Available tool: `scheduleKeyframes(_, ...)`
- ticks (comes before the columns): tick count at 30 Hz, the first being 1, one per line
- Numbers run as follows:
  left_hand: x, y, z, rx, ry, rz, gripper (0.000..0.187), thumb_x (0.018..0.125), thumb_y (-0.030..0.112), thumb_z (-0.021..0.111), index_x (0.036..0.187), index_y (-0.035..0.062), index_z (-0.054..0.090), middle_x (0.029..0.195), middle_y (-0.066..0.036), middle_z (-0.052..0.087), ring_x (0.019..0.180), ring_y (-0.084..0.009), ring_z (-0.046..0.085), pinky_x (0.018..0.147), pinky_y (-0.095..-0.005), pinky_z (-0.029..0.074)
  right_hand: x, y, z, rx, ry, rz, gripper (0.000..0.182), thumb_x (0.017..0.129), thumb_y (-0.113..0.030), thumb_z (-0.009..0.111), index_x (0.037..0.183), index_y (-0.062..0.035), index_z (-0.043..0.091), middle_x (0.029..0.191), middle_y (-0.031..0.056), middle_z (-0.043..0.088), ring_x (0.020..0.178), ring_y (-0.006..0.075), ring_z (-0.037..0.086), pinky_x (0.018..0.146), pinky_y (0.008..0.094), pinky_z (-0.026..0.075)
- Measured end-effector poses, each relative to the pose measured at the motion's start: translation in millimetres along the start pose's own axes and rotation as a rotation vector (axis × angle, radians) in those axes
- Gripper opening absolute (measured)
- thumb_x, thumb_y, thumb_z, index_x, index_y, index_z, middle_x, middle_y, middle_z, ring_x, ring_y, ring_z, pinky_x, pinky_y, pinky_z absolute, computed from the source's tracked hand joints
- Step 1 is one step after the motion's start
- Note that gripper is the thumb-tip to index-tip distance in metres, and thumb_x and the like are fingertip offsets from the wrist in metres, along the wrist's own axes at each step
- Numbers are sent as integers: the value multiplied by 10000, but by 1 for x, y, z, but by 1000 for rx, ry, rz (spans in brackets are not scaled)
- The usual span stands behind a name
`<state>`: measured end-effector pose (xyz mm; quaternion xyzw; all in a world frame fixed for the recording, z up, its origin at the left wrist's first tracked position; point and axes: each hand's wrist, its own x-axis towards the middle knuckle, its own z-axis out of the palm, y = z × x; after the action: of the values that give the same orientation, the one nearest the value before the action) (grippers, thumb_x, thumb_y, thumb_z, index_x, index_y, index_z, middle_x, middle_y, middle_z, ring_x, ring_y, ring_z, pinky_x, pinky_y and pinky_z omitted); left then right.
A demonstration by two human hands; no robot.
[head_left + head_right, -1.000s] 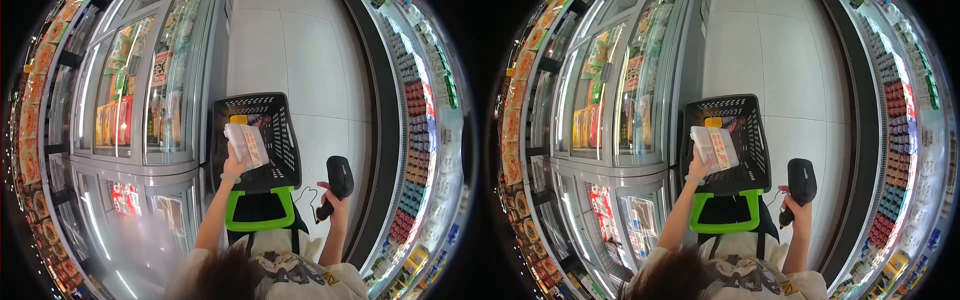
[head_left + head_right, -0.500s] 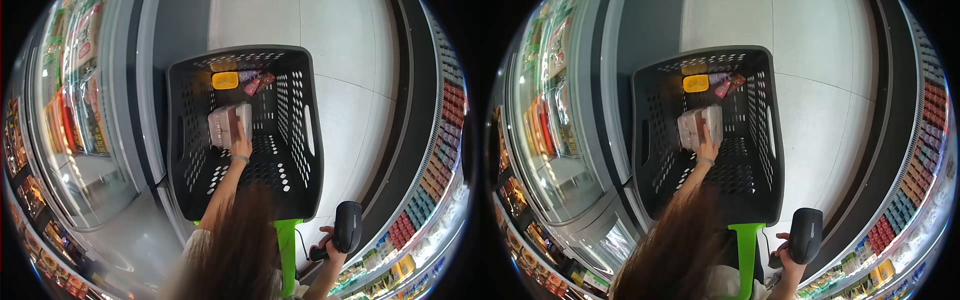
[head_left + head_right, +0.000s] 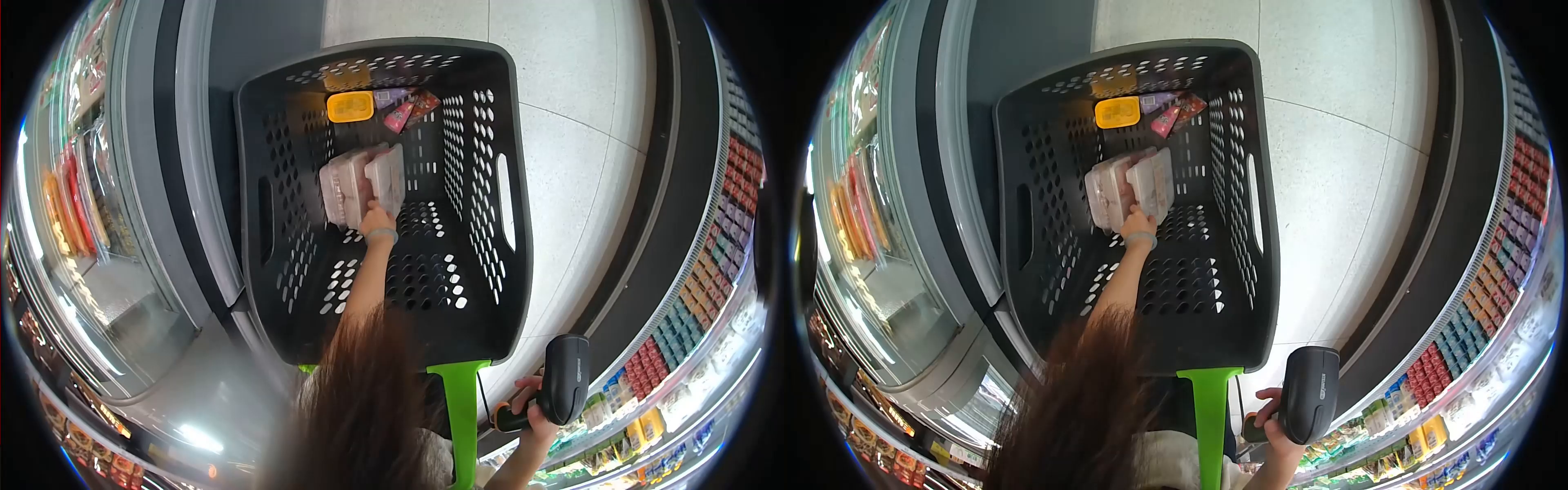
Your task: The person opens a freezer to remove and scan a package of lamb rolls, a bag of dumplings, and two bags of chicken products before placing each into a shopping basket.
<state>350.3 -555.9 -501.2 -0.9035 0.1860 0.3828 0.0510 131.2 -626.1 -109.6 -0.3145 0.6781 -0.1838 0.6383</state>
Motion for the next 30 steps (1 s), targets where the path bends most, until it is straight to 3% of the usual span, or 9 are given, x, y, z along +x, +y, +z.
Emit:
scheduleKeyframes(3, 6, -3, 4, 37, -5, 5, 424, 719, 264, 558, 965, -25, 369, 799, -193, 585, 717, -331, 588, 624, -412, 466, 2, 1, -3, -17, -27, -26, 741, 608, -246, 701, 1178, 42, 324, 816, 195, 546, 525, 134, 516, 498, 234, 412)
scheduleKeyframes(6, 6, -4, 11, 109, 107, 56, 405, 708, 263, 570, 937, -9, 375, 811, -178, 575, 704, -310, 594, 617, -396, 473, 3, -1, 2, -56, -7, -70, 509, 624, -291, 678, 1003, -22, 473, 844, 187, 543, 488, 127, 487, 446, 216, 380)
scheduleKeyframes(10, 9, -3, 14, 234, 215, 46, 382, 693, 258, 584, 908, 19, 378, 823, -153, 556, 694, -279, 601, 607, -379, 479, 0, -3, 2, -41, -20, -66, 519, 621, -298, 680, 1004, -18, 470, 846, 182, 541, 503, 126, 489, 454, 215, 383)
scheduleKeyframes(17, -12, -14, -40, 158, 47, -15, 350, 741, 249, 509, 973, 12, 400, 822, -178, 595, 715, -273, 607, 612, -370, 474, -28, -25, 5, -39, -61, -59, 557, 621, -267, 671, 1060, -1, 454, 855, 166, 535, 530, 123, 493, 466, 216, 393)
scheduleKeyframes(23, -115, -7, -181, 234, -193, 48, 247, 764, 176, 471, 938, 36, 576, 883, -119, 612, 801, -248, 600, 685, -339, 457, -80, -52, -30, -268, -252, -58, 451, 610, -90, 598, 1024, 32, 468, 810, 138, 545, 541, 114, 498, 463, 266, 459)
scheduleKeyframes(24, -124, -22, -181, 216, -176, 122, 307, 802, 259, 443, 989, 41, 553, 920, -142, 597, 850, -257, 580, 706, -363, 450, -95, -67, -24, -245, -208, -53, 416, 592, -48, 567, 994, 28, 491, 770, 104, 561, 528, 110, 502, 476, 249, 433)
scheduleKeyframes(25, -151, -23, -211, 217, -202, 130, 310, 799, 235, 437, 1004, 37, 560, 969, -146, 581, 872, -266, 573, 736, -370, 444, -112, -82, -18, -224, -169, -44, 392, 574, -6, 535, 964, 24, 514, 729, 70, 577, 516, 105, 505, 489, 232, 406)
scheduleKeyframes(28, -214, -39, -274, 239, -383, 145, 327, 779, 243, 433, 954, 6, 576, 995, -167, 567, 912, -292, 554, 781, -392, 427, -147, -98, -33, -319, -312, -119, 357, 588, 6, 519, 945, 20, 517, 749, 81, 579, 516, 111, 506, 488, 232, 406)
scheduleKeyframes(30, -261, -59, -315, -7, -217, 205, 333, 776, 255, 431, 929, -2, 578, 966, -177, 571, 901, -309, 551, 783, -378, 427, -173, -98, -38, -217, -371, -146, 377, 635, -30, 546, 1000, 16, 464, 779, 119, 569, 521, 132, 503, 483, 242, 404)
